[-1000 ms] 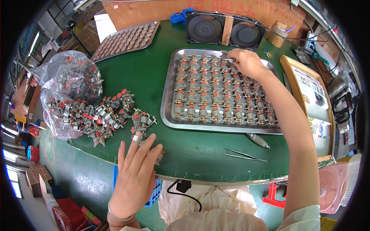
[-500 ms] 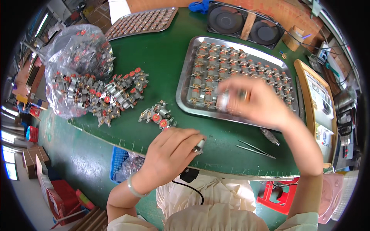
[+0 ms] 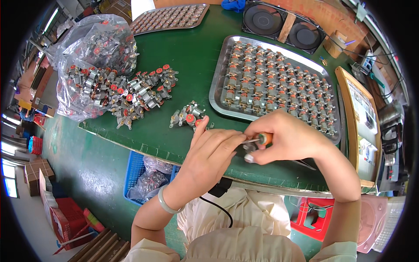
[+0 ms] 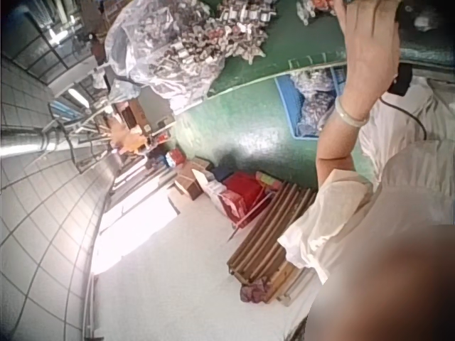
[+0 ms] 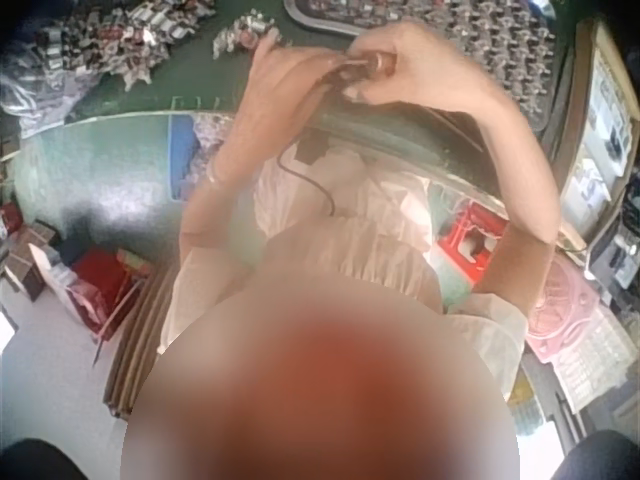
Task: The recorder is manual assembling electronic switches by attaching metal components using a screwdriver and tweezers at a workbench.
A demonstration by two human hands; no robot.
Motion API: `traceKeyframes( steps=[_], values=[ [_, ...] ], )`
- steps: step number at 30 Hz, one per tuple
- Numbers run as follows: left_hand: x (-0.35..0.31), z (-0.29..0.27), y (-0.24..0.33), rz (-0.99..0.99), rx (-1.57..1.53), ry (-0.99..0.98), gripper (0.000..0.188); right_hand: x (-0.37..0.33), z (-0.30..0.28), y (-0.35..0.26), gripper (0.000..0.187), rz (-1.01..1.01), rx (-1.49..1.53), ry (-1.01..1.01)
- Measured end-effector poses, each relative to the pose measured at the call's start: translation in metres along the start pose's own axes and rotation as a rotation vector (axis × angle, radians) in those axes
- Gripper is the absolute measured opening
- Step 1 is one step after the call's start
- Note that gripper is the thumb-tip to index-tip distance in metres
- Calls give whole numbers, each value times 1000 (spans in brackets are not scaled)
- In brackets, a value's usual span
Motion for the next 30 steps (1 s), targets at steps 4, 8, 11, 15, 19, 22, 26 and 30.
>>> traceKeyframes(
  steps=[4, 8, 11, 15, 19, 22, 26, 30],
  values=[
    [3, -8, -4, -70, -26, 72, 40, -11, -2, 3, 32, 30, 245, -49],
    [3, -26, 7, -4, -127, 369, 44, -21, 1, -7, 27, 19, 739, 54],
    [2, -25, 8, -3, -169, 439, 35, -27, 7, -4, 30, 61, 761, 72],
    [7, -18, 2, -132, -375, 355, 27, -48, -29, -8, 31, -184, 387, 453],
    [2, -1, -8, -248, -646, 376, 24, -64, -37, -43, 36, -460, 83, 568],
    [0, 7, -11, -236, -738, 405, 25, -65, -35, -43, 36, -461, 9, 587],
    [0, 9, -11, -251, -710, 425, 25, -66, -36, -45, 27, -420, -145, 655],
    [4, -2, -4, -220, -491, 479, 25, -68, -35, -46, 23, -400, -213, 690]
  ],
)
Point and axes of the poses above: each hand's wrist, its own x-axis towards the middle knuckle, its own z-axis out of the palm, y = z × x, the point moved 10 cm from there along x, towards the middle knuckle, and after that the axes turned 11 degrees about z, right-handed, at the moved point
